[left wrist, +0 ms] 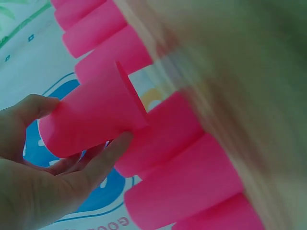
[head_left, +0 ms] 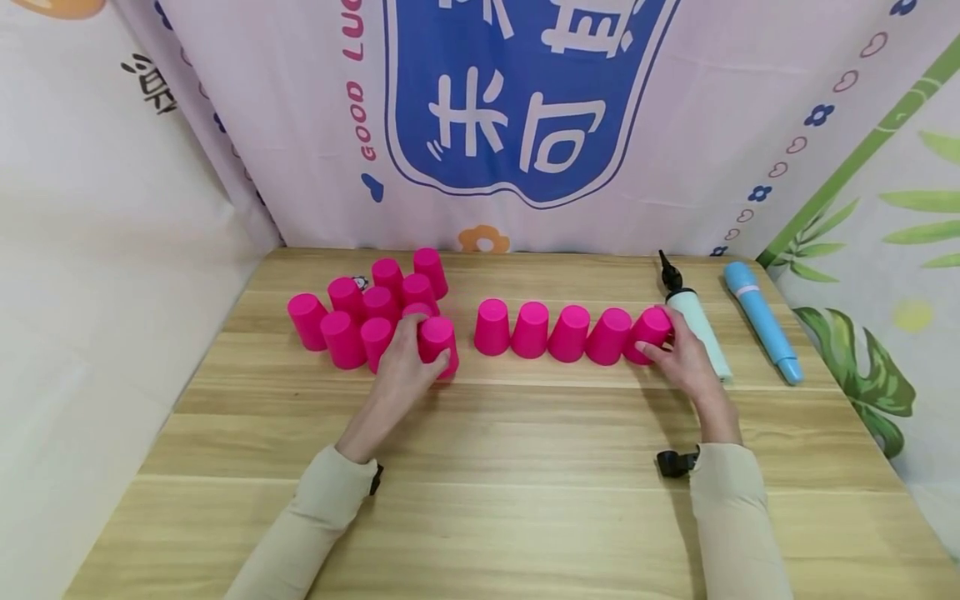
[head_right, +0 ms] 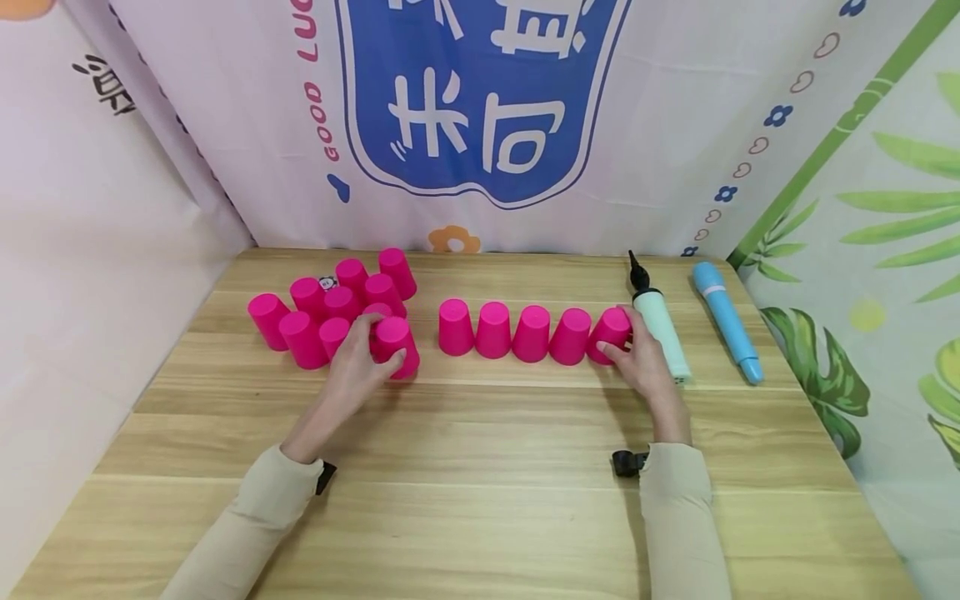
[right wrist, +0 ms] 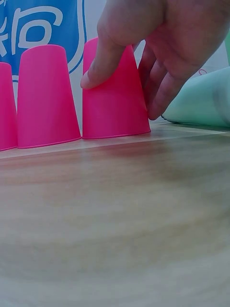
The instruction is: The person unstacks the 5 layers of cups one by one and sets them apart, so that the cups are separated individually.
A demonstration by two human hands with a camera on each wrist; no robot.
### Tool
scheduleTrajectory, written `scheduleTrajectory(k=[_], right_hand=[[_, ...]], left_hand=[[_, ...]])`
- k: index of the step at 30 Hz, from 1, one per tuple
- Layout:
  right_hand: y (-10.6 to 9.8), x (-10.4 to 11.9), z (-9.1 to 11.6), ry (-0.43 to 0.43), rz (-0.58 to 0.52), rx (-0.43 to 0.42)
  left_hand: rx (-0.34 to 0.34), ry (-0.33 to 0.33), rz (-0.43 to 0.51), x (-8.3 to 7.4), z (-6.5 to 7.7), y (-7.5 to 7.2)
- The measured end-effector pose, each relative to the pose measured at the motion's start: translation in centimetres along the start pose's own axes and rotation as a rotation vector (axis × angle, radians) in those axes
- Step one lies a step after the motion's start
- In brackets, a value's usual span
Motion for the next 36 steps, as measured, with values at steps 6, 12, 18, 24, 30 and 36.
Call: scheduleTrajectory(k=[6,12,18,24,30,36], right_hand=[[-0.2,0.0,0.1,-0.005,-0.005,-0.002],[-0.3,0.0,0.1,-0.007,-0.009,0.000],[-0.5,0.1,-0.1,-0.006,-0.007,0.001],[-0.4,0.3,-0.3,-0.013,-0.003,0.007],[-0.5,0.4,-0.4,-0.010,0.003,0.000],[0.1,0.0,0.1,0.001,-0.015,0.014]], left_hand=[[0.080,-0.048,-0.022,1.1,0.2,1.0],[0.099,-0.077,-0.019,1.7,0.4,1.2],[0.100,-0.048,-0.036,1.5,0.6,0.9],[0.039,0.057,-0.167,-0.3,1.7,-0.9],[-0.080,0.325,-0.243,-6.5,0.3,-4.6],[0.207,0.320,-0.229,-8.6,-4.6,-1.3]])
Point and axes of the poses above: each hand's wrist, its own z-axis away from the middle knuckle, its own y-axis out of the palm, x = y × z, the point moved 6 cm from there along -z, towards the middle knuckle, and after that the axes turned 10 degrees about -z, right-handed, at the moved point
